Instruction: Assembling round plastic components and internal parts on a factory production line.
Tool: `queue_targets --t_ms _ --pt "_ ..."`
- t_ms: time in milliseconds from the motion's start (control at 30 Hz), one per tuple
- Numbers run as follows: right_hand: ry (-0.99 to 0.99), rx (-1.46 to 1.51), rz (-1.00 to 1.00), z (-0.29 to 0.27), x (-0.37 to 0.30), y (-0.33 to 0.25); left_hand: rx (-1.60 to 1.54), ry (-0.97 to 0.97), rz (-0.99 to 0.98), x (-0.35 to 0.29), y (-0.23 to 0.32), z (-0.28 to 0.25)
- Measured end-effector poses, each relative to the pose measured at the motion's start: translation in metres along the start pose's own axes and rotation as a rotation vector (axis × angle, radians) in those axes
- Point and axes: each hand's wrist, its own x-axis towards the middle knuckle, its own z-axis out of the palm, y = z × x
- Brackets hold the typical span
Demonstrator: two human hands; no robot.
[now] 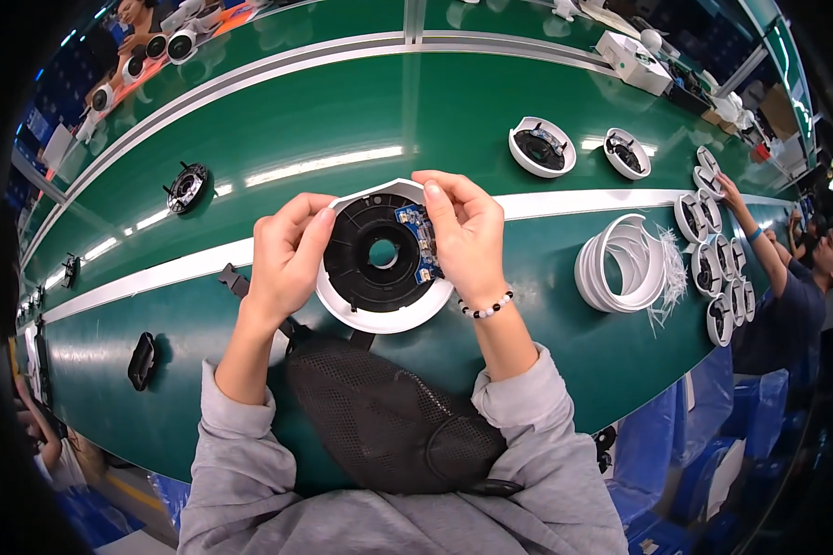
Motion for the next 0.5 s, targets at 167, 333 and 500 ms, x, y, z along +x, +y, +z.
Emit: queue_targets --t_ms 167,333,500 --pt "-0.028 -0.11 -0.553 -0.003 0.0 -0.004 0.239 0.141 0.462 -0.005 -0.006 0.002" --pt "0.061 -0.598 -0.97 0.0 -0.01 -0.015 0.486 0.284 0.824 -0.012 -0.004 0.002" --pt "0.018 -0.661 -0.913 0.028 -0.028 0.003 0.449 0.336 0.816 -0.016 -0.008 -0.001"
